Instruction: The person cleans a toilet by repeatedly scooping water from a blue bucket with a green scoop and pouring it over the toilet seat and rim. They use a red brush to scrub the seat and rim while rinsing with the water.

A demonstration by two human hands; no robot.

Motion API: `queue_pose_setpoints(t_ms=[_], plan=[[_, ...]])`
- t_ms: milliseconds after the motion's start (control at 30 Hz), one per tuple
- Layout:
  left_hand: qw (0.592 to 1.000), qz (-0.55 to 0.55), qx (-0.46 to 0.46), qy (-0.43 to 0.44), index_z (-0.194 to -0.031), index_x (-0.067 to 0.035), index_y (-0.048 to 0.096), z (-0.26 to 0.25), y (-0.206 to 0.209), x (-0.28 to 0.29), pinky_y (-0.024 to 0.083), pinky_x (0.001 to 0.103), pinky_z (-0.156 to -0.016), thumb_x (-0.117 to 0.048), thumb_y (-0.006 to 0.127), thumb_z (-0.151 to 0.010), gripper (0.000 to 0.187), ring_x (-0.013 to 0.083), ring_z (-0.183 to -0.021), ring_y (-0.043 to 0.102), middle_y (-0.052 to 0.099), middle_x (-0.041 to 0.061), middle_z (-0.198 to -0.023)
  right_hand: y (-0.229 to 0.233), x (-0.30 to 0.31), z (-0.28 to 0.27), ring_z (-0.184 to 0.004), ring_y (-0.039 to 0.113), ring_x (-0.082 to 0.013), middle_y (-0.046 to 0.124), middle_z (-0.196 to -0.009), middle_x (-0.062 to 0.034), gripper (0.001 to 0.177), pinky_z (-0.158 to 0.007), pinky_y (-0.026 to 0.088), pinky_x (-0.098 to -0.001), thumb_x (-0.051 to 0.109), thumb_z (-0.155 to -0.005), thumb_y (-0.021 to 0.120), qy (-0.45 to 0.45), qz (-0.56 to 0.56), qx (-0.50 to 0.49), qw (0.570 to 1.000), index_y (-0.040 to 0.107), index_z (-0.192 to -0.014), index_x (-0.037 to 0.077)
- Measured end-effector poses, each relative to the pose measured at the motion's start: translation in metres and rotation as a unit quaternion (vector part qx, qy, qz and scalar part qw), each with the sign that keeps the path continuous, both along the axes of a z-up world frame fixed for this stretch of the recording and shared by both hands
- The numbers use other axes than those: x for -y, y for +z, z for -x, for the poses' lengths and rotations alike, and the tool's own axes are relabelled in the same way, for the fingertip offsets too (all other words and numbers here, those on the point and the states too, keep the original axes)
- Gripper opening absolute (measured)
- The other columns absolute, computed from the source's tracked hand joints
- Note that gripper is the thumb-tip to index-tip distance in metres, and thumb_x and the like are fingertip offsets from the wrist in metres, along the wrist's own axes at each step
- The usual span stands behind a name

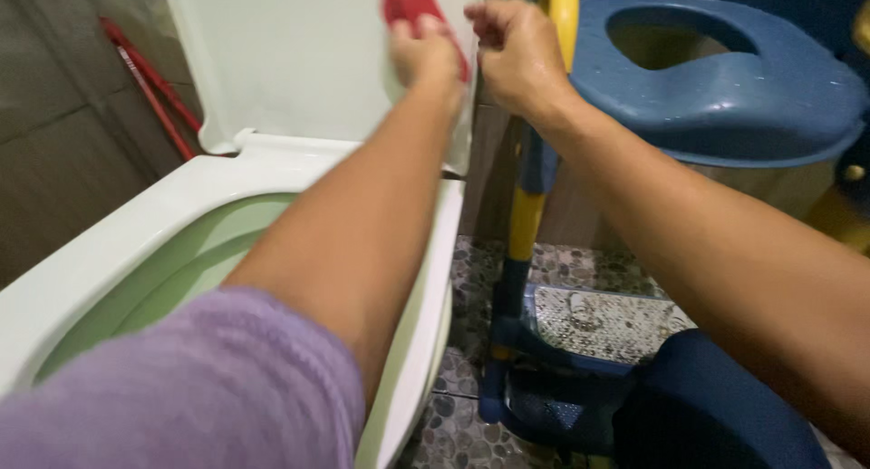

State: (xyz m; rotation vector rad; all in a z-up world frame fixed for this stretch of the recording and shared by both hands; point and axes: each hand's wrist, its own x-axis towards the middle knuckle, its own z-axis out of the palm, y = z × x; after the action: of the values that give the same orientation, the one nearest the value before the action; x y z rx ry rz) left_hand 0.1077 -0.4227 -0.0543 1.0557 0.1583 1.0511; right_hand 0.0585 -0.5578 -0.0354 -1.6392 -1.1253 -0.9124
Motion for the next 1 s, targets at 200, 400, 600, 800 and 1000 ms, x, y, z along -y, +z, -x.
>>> queue_pose_setpoints(t_ms=[200, 400, 600, 800, 1000], plan=[[0.969, -0.22, -0.053, -0.097, -0.078, -0.011, 0.057, 0.019, -0.08, -0.014, 0.047, 0.03, -0.056, -0.032, 0.045, -0.109, 0.04, 0.0115, -0.059, 0.055, 0.057, 0.002, -0.065, 0.006, 0.033, 0.045, -0.082, 0.064, -0.0042, 0.068, -0.094, 0.0032, 0.032, -0.07, 0.055, -0.02, -0.012, -0.088, 0.061, 0.063, -0.048, -0.109, 0.991, 0.072, -0.114, 0.004], [0.941, -0.322, -0.067, -0.076, -0.079, -0.012, 0.061, 0.032, -0.024, -0.031, 0.045, 0.03, -0.053, -0.038, 0.046, -0.106, 0.04, 0.0109, -0.056, 0.053, 0.056, -0.001, -0.062, 0.007, 0.049, 0.051, -0.079, 0.062, -0.0057, 0.068, -0.092, 0.0022, 0.027, -0.067, 0.053, -0.0211, -0.011, -0.09, 0.059, 0.097, -0.091, -0.105, 0.986, 0.073, -0.107, 0.004], [0.937, -0.307, -0.088, -0.143, -0.082, -0.011, 0.065, 0.064, -0.066, -0.05, 0.047, 0.027, -0.058, -0.035, 0.055, -0.103, 0.033, 0.0085, -0.063, 0.055, 0.061, -0.004, -0.071, 0.001, 0.041, 0.066, -0.089, 0.069, -0.0155, 0.074, -0.098, -0.0041, 0.031, -0.081, 0.057, -0.0284, -0.013, -0.087, 0.055, -0.052, -0.121, 0.026, 0.991, 0.072, -0.109, 0.002], [0.956, -0.274, -0.029, -0.103, -0.083, -0.013, 0.062, 0.03, -0.059, -0.042, 0.044, 0.028, -0.055, -0.037, 0.055, -0.105, 0.034, 0.0077, -0.062, 0.052, 0.056, -0.005, -0.069, -0.022, 0.03, 0.057, -0.11, 0.069, -0.0341, 0.068, -0.115, -0.0153, 0.04, -0.099, 0.055, -0.0423, -0.014, -0.082, 0.054, -0.129, -0.032, 0.098, 0.986, 0.068, -0.116, 0.001], [0.965, -0.253, -0.039, -0.06, -0.089, -0.018, 0.066, 0.035, -0.078, -0.109, 0.048, 0.026, -0.061, -0.036, 0.055, -0.103, 0.026, 0.006, -0.067, 0.055, 0.063, -0.008, -0.076, -0.043, -0.057, -0.021, -0.097, 0.068, -0.0418, 0.067, -0.101, -0.0283, 0.036, -0.083, 0.055, -0.0464, -0.002, -0.079, 0.062, -0.289, 0.006, -0.119, 0.95, 0.061, -0.114, -0.014]])
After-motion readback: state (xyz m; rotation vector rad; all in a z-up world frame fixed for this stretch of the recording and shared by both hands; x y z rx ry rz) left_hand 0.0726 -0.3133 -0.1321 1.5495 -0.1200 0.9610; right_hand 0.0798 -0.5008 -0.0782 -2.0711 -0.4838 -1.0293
